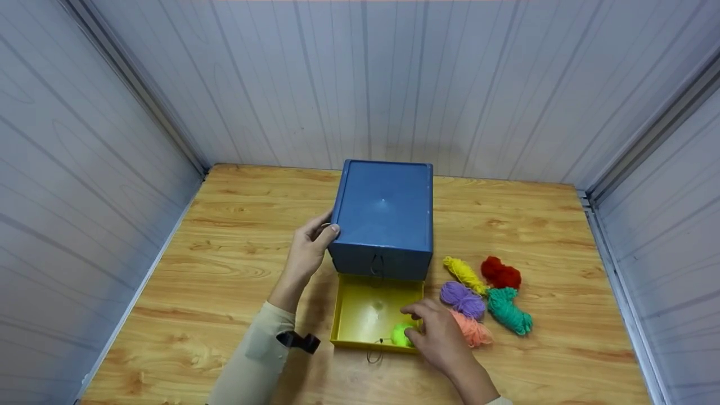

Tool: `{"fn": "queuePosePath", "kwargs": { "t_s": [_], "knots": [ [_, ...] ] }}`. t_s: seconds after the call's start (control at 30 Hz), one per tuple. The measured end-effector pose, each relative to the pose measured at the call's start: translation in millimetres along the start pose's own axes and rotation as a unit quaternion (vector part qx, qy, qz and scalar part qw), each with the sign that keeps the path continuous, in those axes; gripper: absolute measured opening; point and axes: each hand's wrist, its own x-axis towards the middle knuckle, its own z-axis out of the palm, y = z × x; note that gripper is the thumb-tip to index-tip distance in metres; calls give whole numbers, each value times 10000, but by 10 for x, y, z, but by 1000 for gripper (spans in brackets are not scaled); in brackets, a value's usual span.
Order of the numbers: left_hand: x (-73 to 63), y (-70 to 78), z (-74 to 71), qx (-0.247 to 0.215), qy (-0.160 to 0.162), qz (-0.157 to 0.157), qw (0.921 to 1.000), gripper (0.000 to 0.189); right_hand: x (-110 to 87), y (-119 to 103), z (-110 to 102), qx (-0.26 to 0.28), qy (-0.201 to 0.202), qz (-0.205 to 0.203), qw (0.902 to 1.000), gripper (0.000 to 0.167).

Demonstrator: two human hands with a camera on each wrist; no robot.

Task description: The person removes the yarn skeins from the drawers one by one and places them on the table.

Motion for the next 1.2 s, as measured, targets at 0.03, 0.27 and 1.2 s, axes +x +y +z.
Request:
{"fn": "queuePosePath", "kwargs": {
  "t_s": [0.03,0.27,1.2],
  "knots": [
    [1,3,-1,-12,-18,23,10000,52,21,-4,13,-65,-27,-75,9999,34],
    [-3,5,-4,-77,-73,24,9999,53,121,-17,91,-420,-431,-444,9972,42],
    [-9,5,2,-106,-6,90,9999,52,289,-88,233,-1716,-1022,-1453,9690,31]
  ]
}}
